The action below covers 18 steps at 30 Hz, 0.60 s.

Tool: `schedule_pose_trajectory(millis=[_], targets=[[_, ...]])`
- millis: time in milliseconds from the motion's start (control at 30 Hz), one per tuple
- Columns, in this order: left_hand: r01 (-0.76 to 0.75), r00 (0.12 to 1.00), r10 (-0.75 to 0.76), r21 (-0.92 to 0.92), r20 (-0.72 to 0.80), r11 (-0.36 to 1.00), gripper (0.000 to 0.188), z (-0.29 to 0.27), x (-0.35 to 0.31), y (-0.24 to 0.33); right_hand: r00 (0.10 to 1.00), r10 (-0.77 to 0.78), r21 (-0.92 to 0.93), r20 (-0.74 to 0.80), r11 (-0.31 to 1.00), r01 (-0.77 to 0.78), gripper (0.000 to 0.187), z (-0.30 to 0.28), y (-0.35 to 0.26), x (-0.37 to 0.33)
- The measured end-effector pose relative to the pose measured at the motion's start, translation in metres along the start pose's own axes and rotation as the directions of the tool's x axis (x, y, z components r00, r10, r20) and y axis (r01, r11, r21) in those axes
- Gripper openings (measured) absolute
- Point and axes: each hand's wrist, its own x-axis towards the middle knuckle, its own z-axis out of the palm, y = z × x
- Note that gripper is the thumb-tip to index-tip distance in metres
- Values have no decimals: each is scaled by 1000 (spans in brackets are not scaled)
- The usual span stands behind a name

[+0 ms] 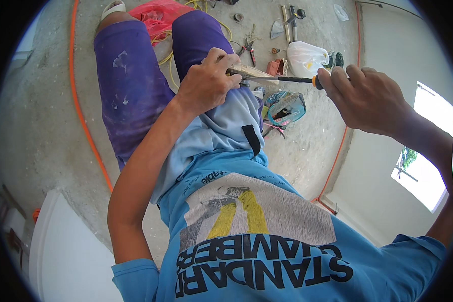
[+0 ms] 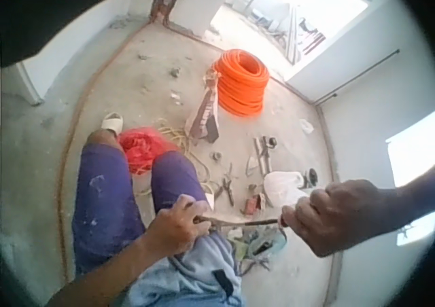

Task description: Assembling an electrical outlet and switch onto a wooden block using a screwdriver and pliers.

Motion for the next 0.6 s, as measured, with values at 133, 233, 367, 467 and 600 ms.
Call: schedule_pose_trajectory(millis=[133,233,367,467,600], targets=[[-63,998,61,88,20,994,9,3,-1,-3,981,100,518,164,838,-172,35,4,2,22],[-60,998,59,92,16,994,9,5,-1,-5,589,29,589,808,-74,-804,31,5,13,21],[-6,1000,6,29,2,1000,10,1,0,-4,530,65,532,846,-31,-846,28,5,21,14],[-9,999,9,14,-39,1000,13,-1,2,-3,841,248,722,481,433,-540,26,6,10,3],[14,999,-14,10,-33,1000,14,0,1,-1,994,95,206,51,973,-103,37,10,-1,-12]])
